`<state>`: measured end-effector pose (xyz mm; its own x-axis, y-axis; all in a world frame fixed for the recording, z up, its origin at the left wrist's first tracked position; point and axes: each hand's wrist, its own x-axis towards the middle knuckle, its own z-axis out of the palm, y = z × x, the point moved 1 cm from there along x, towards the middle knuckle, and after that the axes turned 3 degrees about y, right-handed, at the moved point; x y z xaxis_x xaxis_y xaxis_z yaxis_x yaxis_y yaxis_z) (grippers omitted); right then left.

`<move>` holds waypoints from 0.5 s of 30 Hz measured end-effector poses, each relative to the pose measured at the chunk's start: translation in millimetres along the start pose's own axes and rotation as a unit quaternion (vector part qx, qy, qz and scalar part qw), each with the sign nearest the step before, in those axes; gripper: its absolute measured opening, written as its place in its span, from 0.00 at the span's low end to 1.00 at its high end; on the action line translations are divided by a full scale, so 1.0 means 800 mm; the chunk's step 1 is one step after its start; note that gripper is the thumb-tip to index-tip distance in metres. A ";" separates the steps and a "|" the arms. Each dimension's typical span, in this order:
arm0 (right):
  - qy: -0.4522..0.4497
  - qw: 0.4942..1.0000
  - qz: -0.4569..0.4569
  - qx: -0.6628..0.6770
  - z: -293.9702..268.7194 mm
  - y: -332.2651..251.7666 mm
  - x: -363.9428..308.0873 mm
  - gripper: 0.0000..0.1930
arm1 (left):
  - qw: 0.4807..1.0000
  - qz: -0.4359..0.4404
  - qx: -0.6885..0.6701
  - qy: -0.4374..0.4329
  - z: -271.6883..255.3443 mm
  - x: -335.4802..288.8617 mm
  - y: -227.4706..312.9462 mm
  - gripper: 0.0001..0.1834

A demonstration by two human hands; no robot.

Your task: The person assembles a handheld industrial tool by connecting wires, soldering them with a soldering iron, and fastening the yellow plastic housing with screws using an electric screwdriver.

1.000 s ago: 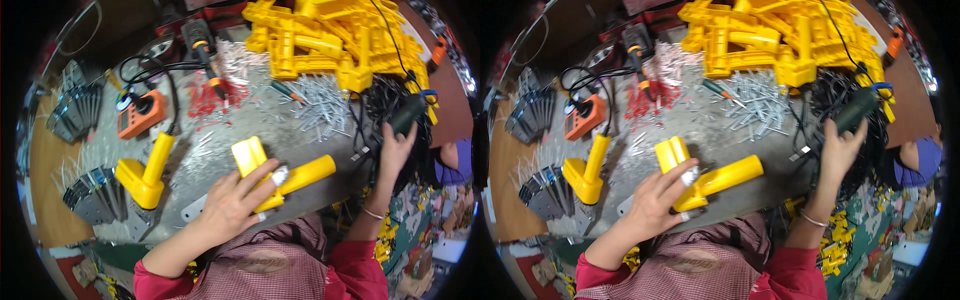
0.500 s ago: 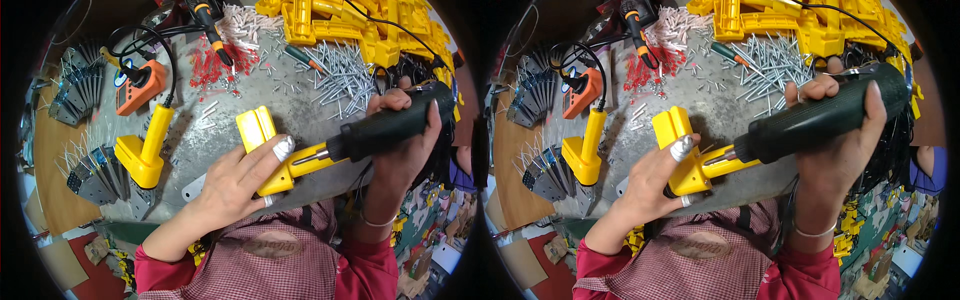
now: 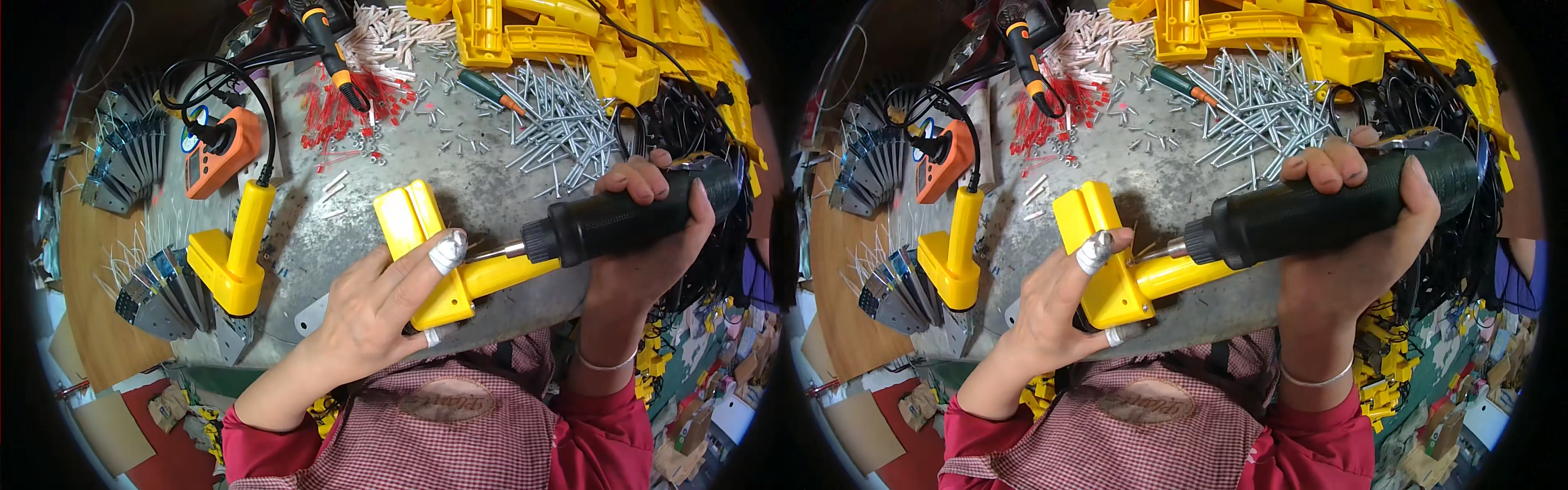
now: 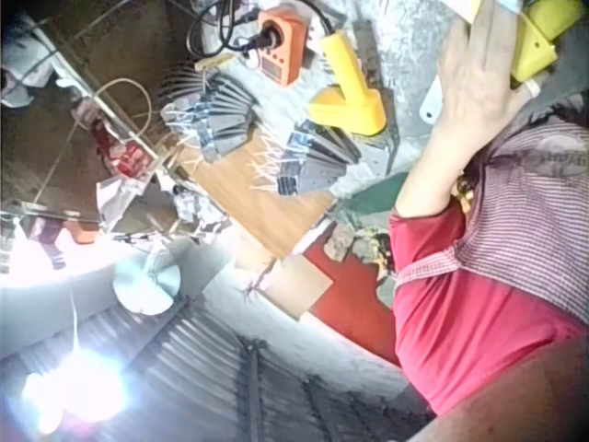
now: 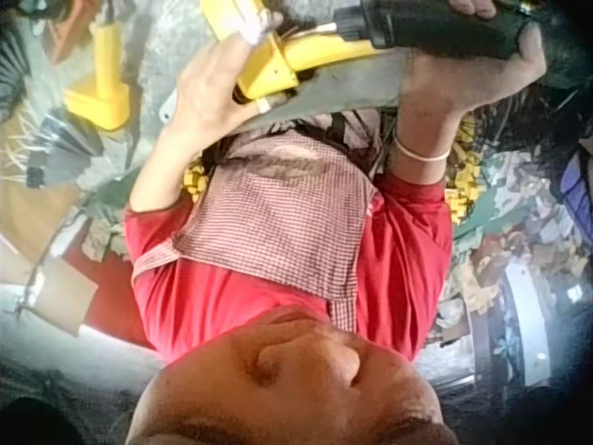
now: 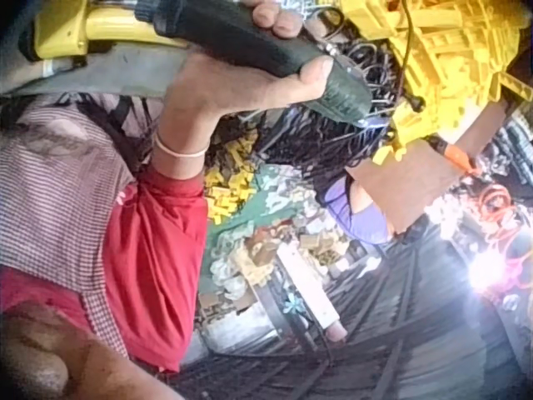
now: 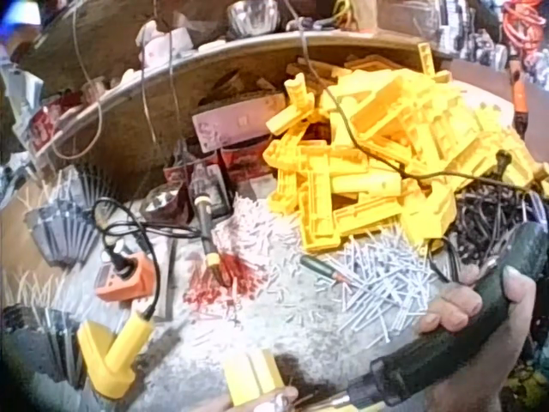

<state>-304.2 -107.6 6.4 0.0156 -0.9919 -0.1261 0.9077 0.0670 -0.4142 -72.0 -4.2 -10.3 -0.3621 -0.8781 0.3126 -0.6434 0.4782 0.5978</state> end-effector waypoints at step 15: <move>-0.092 0.995 0.015 0.033 -0.028 -0.022 -0.003 0.23 | 0.997 -0.027 -0.015 -0.064 -0.001 0.018 0.027 0.40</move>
<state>-329.9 -103.8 -6.2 0.1145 -0.9929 0.0324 0.9309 0.0958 -0.3524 -90.9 -6.7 7.7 -0.4112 -0.8927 0.1843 -0.6446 0.4277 0.6337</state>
